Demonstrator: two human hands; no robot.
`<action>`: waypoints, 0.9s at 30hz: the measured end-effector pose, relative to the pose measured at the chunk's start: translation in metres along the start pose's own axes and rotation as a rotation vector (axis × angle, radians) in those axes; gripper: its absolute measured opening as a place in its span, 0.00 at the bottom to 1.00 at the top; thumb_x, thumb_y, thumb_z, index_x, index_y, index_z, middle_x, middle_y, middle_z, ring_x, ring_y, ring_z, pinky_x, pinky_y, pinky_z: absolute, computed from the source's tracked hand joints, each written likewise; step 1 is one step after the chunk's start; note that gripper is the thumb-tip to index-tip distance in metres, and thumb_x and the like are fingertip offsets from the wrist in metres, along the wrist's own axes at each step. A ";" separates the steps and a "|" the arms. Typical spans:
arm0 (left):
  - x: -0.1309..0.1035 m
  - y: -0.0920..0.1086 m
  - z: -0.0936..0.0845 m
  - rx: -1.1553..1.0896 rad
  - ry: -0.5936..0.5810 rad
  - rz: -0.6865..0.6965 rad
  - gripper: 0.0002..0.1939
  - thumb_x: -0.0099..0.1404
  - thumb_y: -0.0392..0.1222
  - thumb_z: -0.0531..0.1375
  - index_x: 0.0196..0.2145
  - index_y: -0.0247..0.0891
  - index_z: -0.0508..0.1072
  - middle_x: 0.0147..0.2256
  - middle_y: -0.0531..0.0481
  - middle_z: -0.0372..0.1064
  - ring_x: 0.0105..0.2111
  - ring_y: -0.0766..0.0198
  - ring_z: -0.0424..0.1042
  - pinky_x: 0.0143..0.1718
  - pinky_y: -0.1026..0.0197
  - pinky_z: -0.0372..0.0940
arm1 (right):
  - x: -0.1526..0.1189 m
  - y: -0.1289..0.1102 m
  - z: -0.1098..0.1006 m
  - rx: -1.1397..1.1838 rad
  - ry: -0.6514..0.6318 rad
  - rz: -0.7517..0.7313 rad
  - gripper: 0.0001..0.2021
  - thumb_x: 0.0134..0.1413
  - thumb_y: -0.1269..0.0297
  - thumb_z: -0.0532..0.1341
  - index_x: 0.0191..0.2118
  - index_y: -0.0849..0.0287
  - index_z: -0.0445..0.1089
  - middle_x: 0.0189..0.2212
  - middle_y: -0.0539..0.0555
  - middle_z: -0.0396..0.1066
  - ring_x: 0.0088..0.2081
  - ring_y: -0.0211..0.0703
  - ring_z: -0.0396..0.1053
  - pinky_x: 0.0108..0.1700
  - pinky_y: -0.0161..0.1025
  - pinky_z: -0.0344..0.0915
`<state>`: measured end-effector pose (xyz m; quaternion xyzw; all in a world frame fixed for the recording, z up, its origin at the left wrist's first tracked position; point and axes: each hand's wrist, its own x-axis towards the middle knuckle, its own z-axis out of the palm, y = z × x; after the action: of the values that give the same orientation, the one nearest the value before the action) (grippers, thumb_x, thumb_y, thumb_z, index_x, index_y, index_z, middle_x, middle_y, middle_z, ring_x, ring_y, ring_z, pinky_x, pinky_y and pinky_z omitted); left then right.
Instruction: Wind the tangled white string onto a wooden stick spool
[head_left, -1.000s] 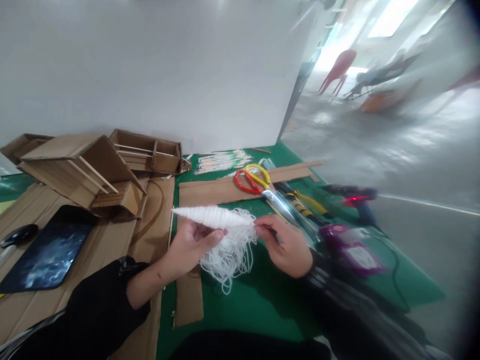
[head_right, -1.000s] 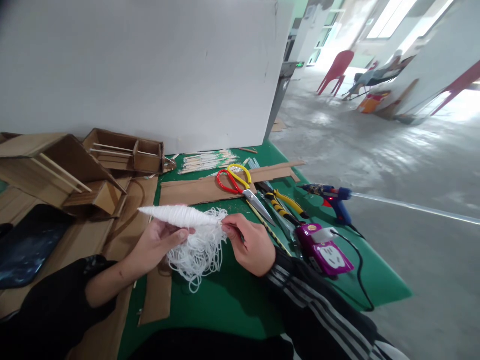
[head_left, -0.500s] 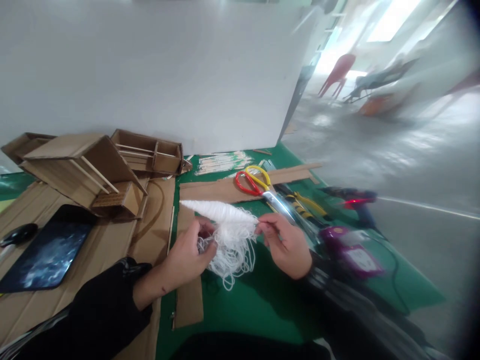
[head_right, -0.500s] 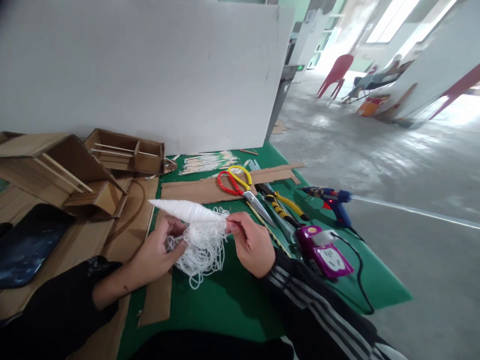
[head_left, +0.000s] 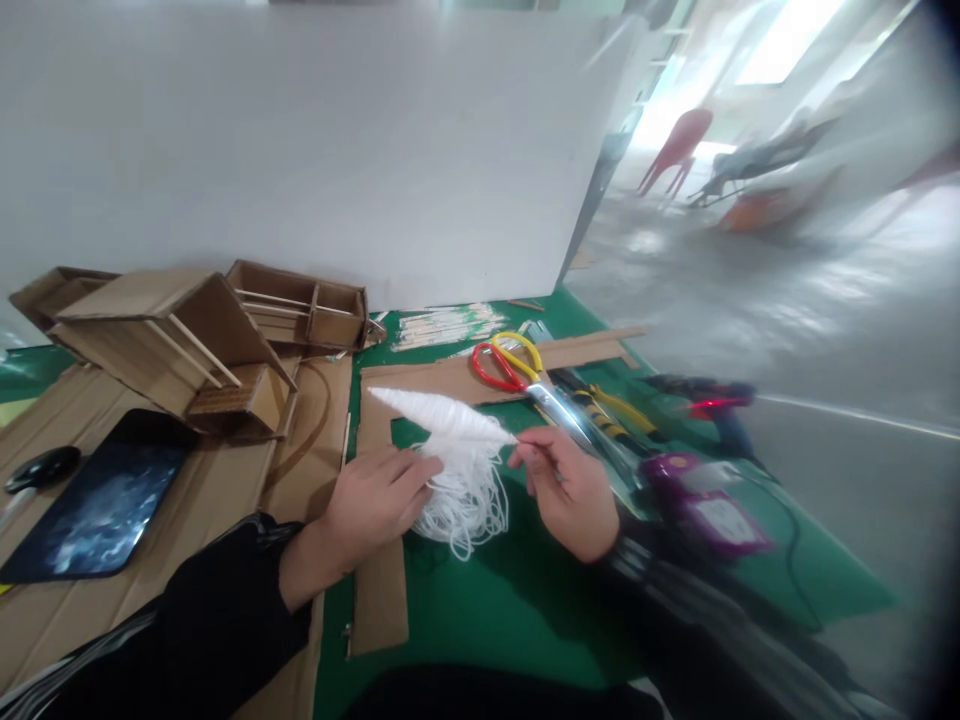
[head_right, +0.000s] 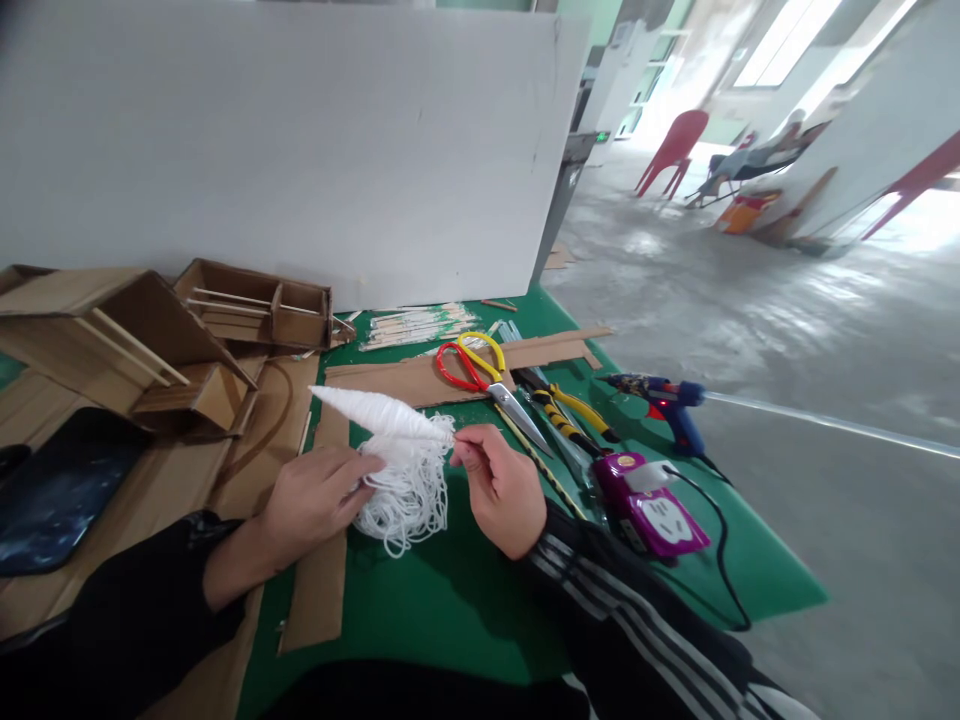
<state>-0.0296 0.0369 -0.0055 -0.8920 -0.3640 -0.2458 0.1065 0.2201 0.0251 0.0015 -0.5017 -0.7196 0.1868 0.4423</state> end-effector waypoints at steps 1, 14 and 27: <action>0.000 0.000 0.000 -0.006 0.014 -0.014 0.06 0.64 0.35 0.56 0.39 0.42 0.70 0.32 0.52 0.74 0.31 0.60 0.73 0.31 0.60 0.63 | 0.000 0.000 0.000 -0.006 0.009 0.009 0.05 0.65 0.65 0.52 0.40 0.56 0.64 0.28 0.49 0.71 0.21 0.34 0.65 0.27 0.34 0.64; 0.002 -0.010 -0.007 0.002 0.089 -0.129 0.01 0.61 0.36 0.60 0.32 0.40 0.70 0.30 0.50 0.73 0.32 0.59 0.71 0.29 0.61 0.61 | 0.002 0.001 -0.001 -0.018 0.062 0.045 0.06 0.65 0.63 0.52 0.40 0.56 0.64 0.27 0.49 0.71 0.20 0.35 0.65 0.26 0.35 0.64; 0.006 -0.009 -0.007 -0.009 0.008 -0.060 0.11 0.66 0.37 0.56 0.46 0.40 0.71 0.36 0.48 0.75 0.36 0.57 0.69 0.40 0.56 0.63 | 0.004 -0.014 0.004 0.334 -0.026 0.246 0.09 0.66 0.57 0.51 0.39 0.56 0.60 0.28 0.49 0.72 0.16 0.32 0.64 0.20 0.33 0.61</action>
<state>-0.0344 0.0442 0.0034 -0.8803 -0.3889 -0.2539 0.0964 0.2081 0.0230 0.0110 -0.5030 -0.6175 0.3627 0.4838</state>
